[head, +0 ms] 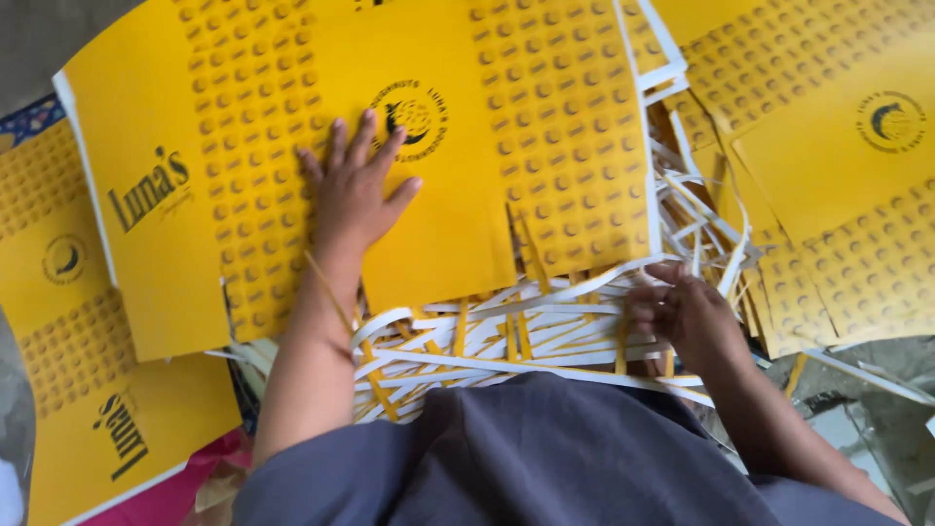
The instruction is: Peeling off waste strips from the edges of printed yellow cardboard sheets
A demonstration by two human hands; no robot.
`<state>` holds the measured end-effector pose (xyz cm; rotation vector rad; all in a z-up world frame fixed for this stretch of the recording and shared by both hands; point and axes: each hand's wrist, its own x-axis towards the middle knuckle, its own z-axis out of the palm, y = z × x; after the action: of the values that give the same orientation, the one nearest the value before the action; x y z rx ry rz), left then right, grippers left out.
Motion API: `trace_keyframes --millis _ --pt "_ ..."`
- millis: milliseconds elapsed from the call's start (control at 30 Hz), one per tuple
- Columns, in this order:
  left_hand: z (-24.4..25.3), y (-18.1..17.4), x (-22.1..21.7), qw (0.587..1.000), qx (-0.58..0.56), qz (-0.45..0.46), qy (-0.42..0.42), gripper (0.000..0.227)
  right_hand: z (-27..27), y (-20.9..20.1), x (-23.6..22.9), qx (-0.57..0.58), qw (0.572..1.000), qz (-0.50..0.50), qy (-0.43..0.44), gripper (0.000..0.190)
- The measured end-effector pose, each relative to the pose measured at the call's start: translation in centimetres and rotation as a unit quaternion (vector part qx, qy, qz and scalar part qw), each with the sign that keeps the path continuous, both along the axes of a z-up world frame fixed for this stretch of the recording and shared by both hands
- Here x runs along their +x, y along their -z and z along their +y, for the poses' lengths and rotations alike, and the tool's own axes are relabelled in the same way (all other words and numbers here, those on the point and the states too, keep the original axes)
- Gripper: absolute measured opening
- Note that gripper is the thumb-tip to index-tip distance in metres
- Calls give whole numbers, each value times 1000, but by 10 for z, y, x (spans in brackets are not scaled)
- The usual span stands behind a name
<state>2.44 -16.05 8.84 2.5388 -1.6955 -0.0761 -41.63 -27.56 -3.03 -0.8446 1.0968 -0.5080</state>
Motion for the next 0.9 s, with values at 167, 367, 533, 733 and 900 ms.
trace_keyframes --millis 167,367,533,733,900 --pt "5 7 5 999 8 30 -9 68 -20 -8 -4 -19 999 29 26 50" --pt "2 11 7 999 20 32 -26 67 -33 33 -5 -68 993 80 -46 33" --pt "2 8 6 999 14 39 -14 68 -32 -10 -6 -140 981 56 -119 29" --pt "6 14 11 999 -5 37 -1 68 -37 -21 -17 -162 973 55 -157 31" --pt "11 23 18 999 -9 37 20 68 -49 -36 -42 -154 957 150 -197 31"
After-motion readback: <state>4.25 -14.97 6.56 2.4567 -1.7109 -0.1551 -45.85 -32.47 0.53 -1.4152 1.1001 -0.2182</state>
